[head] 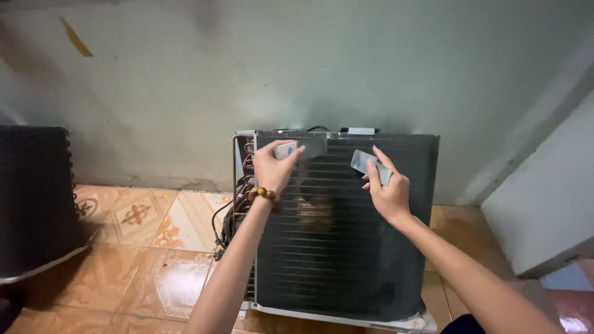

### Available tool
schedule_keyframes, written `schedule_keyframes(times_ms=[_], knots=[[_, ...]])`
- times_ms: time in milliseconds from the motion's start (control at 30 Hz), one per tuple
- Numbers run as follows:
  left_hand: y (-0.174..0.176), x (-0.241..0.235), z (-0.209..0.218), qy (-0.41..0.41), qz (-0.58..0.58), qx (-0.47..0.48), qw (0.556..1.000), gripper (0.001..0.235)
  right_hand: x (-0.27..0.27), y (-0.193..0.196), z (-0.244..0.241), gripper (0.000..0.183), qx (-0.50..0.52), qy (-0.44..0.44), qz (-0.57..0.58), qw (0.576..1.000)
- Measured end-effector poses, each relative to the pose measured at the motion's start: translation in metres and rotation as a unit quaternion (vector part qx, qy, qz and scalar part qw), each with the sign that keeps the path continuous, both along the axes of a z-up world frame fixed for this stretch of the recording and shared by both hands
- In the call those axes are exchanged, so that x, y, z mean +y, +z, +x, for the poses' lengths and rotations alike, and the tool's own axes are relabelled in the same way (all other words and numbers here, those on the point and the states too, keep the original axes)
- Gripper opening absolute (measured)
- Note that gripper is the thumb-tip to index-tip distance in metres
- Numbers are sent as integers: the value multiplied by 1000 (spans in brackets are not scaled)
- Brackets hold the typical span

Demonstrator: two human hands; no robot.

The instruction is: The person uses two small rectangular tools to scrape and clean the fins of an air conditioner condenser unit. They work methodically across the surface, moving from the bottom to the top while occasionally adjusting their grip and position.

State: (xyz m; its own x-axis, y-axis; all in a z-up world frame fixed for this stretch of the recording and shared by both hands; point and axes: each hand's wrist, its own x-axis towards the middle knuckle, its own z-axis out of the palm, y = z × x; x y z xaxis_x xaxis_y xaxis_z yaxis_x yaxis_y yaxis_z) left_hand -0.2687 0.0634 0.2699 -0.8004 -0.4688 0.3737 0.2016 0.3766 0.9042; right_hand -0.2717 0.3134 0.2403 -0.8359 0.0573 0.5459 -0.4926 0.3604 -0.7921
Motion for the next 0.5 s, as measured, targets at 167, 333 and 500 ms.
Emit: schedule_keyframes(times_ms=[167, 333, 500], knots=[[-21, 3, -6, 16, -21, 0, 1000, 23, -8, 0, -2, 39, 39, 8, 53, 998], [-18, 12, 4, 19, -6, 63, 998, 20, -12, -15, -11, 38, 52, -22, 72, 996], [-9, 12, 7, 61, -22, 147, 987, 18, -13, -20, -13, 25, 67, -33, 81, 994]])
